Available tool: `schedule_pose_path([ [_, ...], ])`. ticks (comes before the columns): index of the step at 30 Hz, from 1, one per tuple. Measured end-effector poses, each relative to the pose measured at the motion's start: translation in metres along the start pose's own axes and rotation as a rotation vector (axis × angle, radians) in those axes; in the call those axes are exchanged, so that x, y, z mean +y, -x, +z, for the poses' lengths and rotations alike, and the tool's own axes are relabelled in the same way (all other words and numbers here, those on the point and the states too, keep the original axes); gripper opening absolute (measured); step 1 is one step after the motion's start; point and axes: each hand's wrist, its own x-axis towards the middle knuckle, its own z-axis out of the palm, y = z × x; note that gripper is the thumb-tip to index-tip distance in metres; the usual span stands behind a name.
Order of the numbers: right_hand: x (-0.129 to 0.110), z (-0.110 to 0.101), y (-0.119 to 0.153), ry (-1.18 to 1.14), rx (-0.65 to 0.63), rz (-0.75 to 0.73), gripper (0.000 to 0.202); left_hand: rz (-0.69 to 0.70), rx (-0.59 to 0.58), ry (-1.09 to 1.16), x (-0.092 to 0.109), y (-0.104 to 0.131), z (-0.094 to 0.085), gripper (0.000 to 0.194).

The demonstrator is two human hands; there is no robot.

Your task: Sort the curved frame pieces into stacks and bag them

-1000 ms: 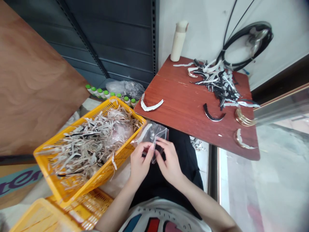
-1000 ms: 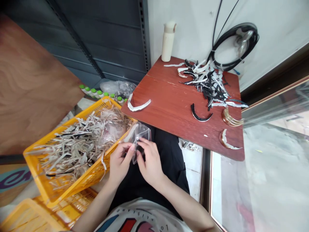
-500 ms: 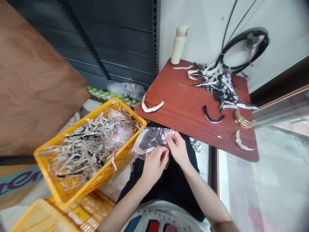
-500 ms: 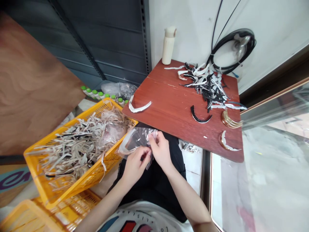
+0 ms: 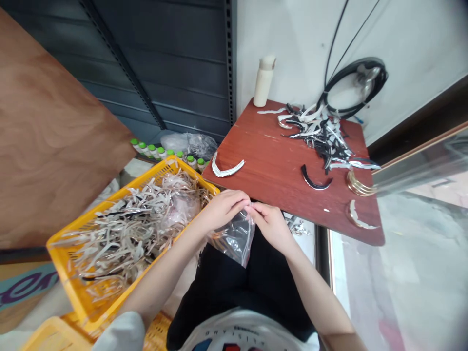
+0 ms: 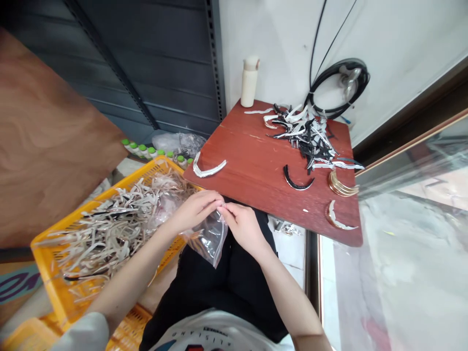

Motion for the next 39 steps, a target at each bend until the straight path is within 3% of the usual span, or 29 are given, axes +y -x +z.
schedule_pose_path([
  [4,-0.026,-0.013,-0.019,-0.150,0.065,0.005,0.020,0.001,0.153,-0.060,0.015,0.002,-0.028,0.026],
  [7,-0.053,-0.024,-0.033,-0.216,0.066,-0.078,0.016,0.023,0.273,-0.090,0.027,0.010,-0.054,0.023],
  [12,-0.099,-0.037,-0.048,0.033,-0.047,-0.325,0.015,0.025,0.286,-0.153,0.044,0.023,-0.084,0.027],
  [16,-0.115,-0.036,-0.053,0.205,-0.145,-0.440,0.013,0.080,0.363,-0.225,0.050,0.031,-0.088,0.027],
  [20,-0.110,-0.031,-0.059,0.217,-0.234,-0.518,0.012,0.161,0.525,-0.216,0.046,0.037,-0.081,0.022],
  [26,-0.091,-0.034,-0.061,0.213,-0.261,-0.600,0.014,0.142,0.755,-0.088,0.036,0.052,-0.072,0.023],
  [30,-0.075,-0.040,-0.056,0.276,-0.293,-0.619,0.017,0.139,0.821,-0.006,0.028,0.066,-0.065,0.024],
  [39,-0.035,-0.043,-0.039,0.243,-0.296,-0.547,0.016,-0.030,0.983,0.085,0.022,0.095,-0.047,0.032],
])
